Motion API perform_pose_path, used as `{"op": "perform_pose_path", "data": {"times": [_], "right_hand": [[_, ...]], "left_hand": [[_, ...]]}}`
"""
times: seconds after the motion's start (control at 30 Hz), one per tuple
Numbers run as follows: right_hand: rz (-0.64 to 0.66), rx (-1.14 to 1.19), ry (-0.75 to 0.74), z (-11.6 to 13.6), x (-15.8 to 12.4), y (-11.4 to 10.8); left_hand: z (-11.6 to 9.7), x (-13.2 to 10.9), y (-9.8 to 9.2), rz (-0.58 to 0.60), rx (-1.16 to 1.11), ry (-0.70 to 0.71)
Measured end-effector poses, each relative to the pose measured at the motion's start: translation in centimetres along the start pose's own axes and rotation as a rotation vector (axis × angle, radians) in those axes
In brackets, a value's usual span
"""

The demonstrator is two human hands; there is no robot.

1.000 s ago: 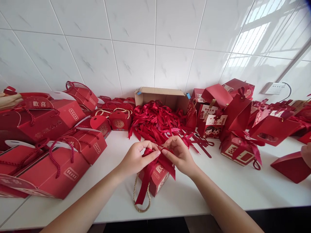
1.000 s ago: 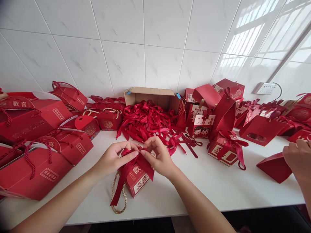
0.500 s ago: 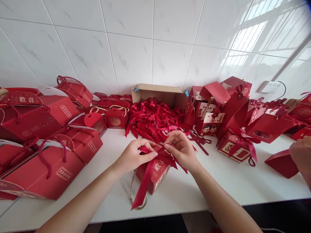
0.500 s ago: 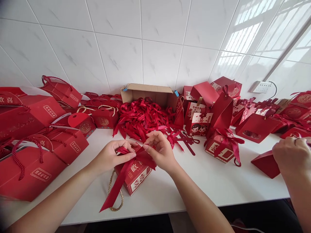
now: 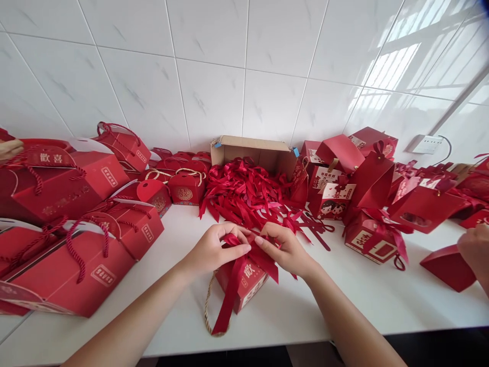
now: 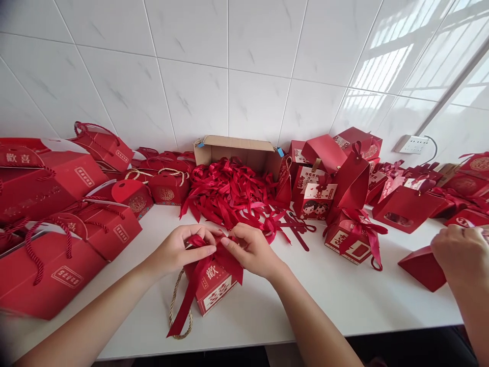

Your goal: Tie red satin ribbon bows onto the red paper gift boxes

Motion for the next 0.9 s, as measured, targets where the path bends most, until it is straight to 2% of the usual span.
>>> {"op": "perform_pose_path", "data": {"times": [0.13, 0.4, 0.53, 0.73, 0.9], "right_hand": [[-0.054, 0.022, -0.062, 0.6, 0.2, 0.3], [-0.237, 0.008, -0.051, 0.4, 0.1, 0.1], [-0.243, 0.016, 0.002, -0.1, 0.2, 0.0], [-0.333, 0.039, 0.042, -0.3, -0.2, -1.0], [-0.360, 0.069, 0.087, -1.3, -0.3, -0.8]], "left_hand": [[-0.3, 0.2, 0.4, 0.010, -0.003, 0.000], [-0.6, 0.1, 0.6, -0.037, 0.037, 0.060], [-0.6, 0.2, 0.7, -0.034, 0.033, 0.052], [-0.5, 0.5, 1.1, -0.031, 0.023, 0.050], [-0.3, 0.2, 0.9, -0.009, 0.014, 0.034]]}}
Point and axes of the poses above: each hand's wrist, its own x-axis towards the middle knuckle, its own y-axis out of the palm, z = x × y, the point moved 7 cm from there along x, towards the middle knuckle, and after that the axes turned 10 degrees about x, right-handed, at the moved point
